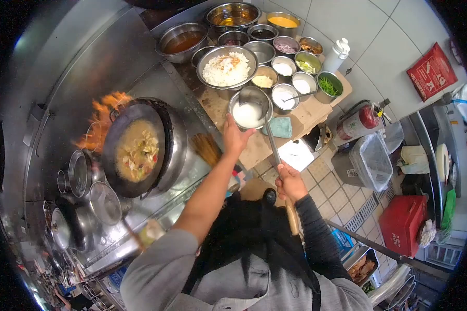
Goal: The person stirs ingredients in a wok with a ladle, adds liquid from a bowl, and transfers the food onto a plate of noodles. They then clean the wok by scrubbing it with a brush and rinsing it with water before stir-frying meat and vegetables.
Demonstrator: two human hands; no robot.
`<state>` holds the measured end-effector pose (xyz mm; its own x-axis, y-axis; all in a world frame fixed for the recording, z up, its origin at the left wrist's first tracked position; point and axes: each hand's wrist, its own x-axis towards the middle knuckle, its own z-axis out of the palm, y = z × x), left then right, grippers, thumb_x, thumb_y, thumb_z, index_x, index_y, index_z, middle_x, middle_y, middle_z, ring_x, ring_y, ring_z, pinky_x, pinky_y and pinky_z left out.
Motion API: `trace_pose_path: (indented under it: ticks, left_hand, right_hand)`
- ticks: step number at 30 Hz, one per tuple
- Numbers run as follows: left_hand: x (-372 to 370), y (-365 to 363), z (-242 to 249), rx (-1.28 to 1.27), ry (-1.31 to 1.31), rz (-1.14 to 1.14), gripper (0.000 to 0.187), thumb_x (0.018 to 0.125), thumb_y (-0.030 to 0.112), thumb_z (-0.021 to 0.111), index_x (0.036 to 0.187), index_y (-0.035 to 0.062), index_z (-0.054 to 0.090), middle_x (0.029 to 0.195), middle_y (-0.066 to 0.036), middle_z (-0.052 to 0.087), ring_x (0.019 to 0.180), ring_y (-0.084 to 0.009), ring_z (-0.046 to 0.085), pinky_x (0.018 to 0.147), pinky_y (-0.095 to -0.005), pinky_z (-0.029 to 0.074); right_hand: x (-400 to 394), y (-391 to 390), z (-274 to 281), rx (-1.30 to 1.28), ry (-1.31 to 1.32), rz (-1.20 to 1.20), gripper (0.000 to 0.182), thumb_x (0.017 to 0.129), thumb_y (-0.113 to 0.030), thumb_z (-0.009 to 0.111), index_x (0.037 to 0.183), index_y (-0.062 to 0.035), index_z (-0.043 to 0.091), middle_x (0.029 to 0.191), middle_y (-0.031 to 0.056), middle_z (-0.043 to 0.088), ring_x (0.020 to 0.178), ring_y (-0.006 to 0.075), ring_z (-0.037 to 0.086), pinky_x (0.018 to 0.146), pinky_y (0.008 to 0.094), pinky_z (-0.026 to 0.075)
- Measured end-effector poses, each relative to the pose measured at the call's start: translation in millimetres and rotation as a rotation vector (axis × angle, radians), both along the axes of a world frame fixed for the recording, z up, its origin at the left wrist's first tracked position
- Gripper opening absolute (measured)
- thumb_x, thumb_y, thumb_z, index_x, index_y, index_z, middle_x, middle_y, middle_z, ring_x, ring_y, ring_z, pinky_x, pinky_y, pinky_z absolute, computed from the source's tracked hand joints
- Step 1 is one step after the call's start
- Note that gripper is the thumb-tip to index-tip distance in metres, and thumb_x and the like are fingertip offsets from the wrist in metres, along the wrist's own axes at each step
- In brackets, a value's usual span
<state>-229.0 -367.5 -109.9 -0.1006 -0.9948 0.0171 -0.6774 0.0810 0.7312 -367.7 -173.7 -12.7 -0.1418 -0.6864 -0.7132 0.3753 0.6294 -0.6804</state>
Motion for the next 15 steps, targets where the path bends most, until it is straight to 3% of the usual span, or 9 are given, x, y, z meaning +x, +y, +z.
trace_pose_path:
  ticks: [9,11,12,14,15]
  left_hand:
    - [0,0,1,-0.015,-0.006,0.007,0.113,0.067,0.037,0.085,0.146,-0.0122,0.021,0.14,-0.033,0.039,0.127,-0.0429,0.045,0.104,-0.0457,0.04]
    - [1,1,3,-0.006,-0.008,0.008,0.113,0.067,0.037,0.085,0.146,-0.012,0.02,0.14,-0.033,0.04,0.127,-0.0429,0.046,0.104,-0.0459,0.04]
    - [1,2,4,-0.002,-0.003,0.004,0.112,0.068,0.036,0.085,0.146,-0.0116,0.02,0.14,-0.032,0.04,0.126,-0.0427,0.046,0.104,-0.0461,0.04]
    - [2,2,4,0.003,-0.002,-0.001,0.112,0.068,0.036,0.085,0.146,-0.0111,0.02,0.139,-0.032,0.041,0.126,-0.0425,0.046,0.104,-0.0462,0.04]
    - [1,2,4,-0.003,0.0,0.002,0.112,0.068,0.036,0.085,0.146,-0.0108,0.02,0.139,-0.032,0.041,0.126,-0.0424,0.046,0.104,-0.0462,0.04]
  right_hand:
    - [-6,3,12,0.026,-0.174,-0.005,0.041,0.102,-0.033,0.045,0.141,-0.0208,0.043,0.063,-0.0002,0.042,0.042,0.0087,0.033,0.036,0.0251,0.03]
    - [-4,4,10,0.016,-0.215,-0.018,0.028,0.102,-0.032,0.044,0.127,-0.0191,0.049,0.063,-0.0007,0.042,0.042,0.0084,0.031,0.036,0.0246,0.028]
    - [-4,4,10,0.017,-0.216,-0.015,0.028,0.102,-0.032,0.044,0.127,-0.0191,0.049,0.063,-0.0007,0.042,0.042,0.0084,0.031,0.036,0.0246,0.028]
    - [-1,4,11,0.015,-0.292,-0.042,0.017,0.102,-0.036,0.046,0.111,-0.0214,0.048,0.063,-0.0025,0.04,0.041,0.006,0.027,0.035,0.0222,0.027]
    - [0,3,9,0.017,-0.294,-0.043,0.017,0.102,-0.036,0.046,0.111,-0.0214,0.048,0.063,-0.0025,0.04,0.041,0.006,0.027,0.035,0.0222,0.027]
